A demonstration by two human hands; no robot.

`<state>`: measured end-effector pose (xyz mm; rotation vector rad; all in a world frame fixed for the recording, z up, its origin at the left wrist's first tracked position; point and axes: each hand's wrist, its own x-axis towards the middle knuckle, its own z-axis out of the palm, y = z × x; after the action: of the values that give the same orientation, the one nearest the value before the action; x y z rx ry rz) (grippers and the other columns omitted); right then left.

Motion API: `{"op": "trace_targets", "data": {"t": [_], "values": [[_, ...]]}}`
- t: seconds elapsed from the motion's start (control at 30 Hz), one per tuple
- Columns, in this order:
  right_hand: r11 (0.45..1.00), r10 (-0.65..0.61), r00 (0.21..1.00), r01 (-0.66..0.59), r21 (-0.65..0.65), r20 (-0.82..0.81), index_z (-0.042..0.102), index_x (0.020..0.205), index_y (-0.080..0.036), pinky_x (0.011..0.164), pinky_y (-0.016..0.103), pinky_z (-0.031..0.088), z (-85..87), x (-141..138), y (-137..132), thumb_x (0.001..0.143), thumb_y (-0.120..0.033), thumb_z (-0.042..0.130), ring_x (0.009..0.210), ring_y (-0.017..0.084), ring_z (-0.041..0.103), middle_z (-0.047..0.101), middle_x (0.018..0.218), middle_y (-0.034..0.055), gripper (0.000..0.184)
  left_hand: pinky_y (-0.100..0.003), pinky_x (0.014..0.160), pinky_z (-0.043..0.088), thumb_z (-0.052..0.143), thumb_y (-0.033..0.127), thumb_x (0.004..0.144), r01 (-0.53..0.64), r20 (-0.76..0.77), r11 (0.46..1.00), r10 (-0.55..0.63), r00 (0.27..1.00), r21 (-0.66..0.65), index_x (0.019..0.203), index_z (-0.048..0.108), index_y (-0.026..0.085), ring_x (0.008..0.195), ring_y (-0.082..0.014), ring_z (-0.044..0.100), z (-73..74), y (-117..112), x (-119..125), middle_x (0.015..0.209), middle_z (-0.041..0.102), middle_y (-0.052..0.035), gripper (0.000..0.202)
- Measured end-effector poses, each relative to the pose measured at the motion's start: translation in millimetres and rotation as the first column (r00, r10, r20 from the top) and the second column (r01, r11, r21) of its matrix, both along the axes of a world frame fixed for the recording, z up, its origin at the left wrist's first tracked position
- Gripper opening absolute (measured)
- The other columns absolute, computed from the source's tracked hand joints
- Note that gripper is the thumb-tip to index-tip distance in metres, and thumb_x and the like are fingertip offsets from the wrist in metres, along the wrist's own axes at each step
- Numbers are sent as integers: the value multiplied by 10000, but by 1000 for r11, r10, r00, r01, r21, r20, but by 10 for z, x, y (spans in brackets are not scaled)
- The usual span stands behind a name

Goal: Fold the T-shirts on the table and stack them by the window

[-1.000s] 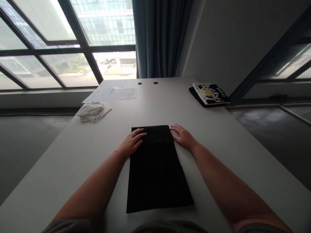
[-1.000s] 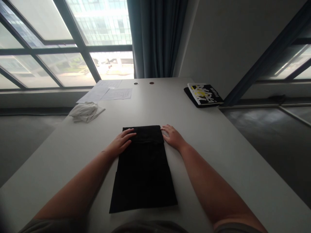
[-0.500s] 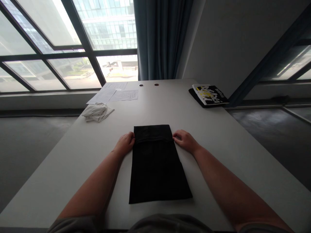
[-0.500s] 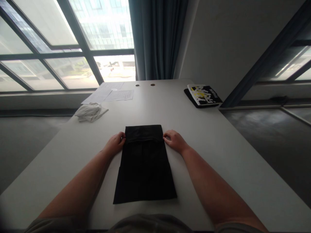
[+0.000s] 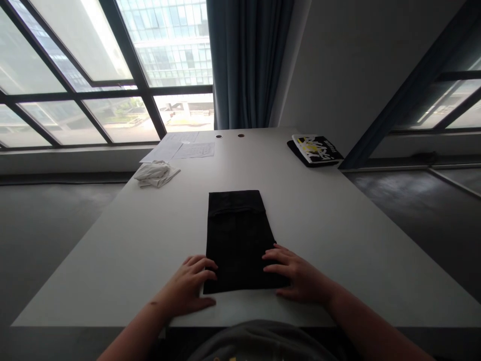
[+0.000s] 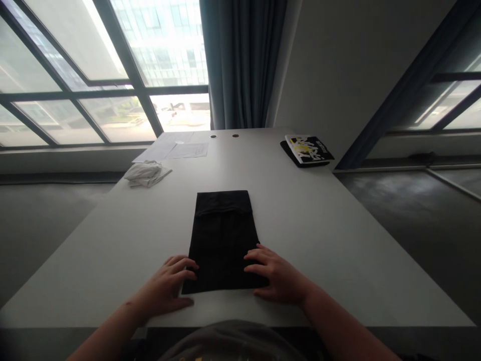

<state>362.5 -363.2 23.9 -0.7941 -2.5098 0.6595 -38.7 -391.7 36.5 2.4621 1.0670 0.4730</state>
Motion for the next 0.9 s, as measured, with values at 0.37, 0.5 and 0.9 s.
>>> {"op": "trace_targets", "data": {"t": [0.37,0.5,0.9], "values": [[984,-168,985,170,48,-36,642,1338,-269,1219,555,405,-141,-55,24,727,18,522,1446,268,504,573,1525,84,686,-521,1144,490,562,74,707,-152,-9,971,156,988,186,1234,656,272,1396,-311,550,-159,61,53,1513,583,-87,571],[970,-235,969,239,49,-70,649,1304,-248,1199,524,446,-174,-69,94,763,21,493,1427,251,527,616,1477,86,624,-512,1133,496,555,81,710,-200,-6,965,204,979,169,1216,647,257,1391,-308,559,-178,122,70,1516,582,-90,544],[959,-284,937,274,-80,-202,668,1138,-252,1211,545,417,-176,-30,168,929,-124,514,1301,247,646,730,1309,76,289,-509,1130,487,677,292,899,-142,47,983,137,989,120,1188,621,257,1389,-287,563,-197,253,37,1440,651,-94,297]]}}
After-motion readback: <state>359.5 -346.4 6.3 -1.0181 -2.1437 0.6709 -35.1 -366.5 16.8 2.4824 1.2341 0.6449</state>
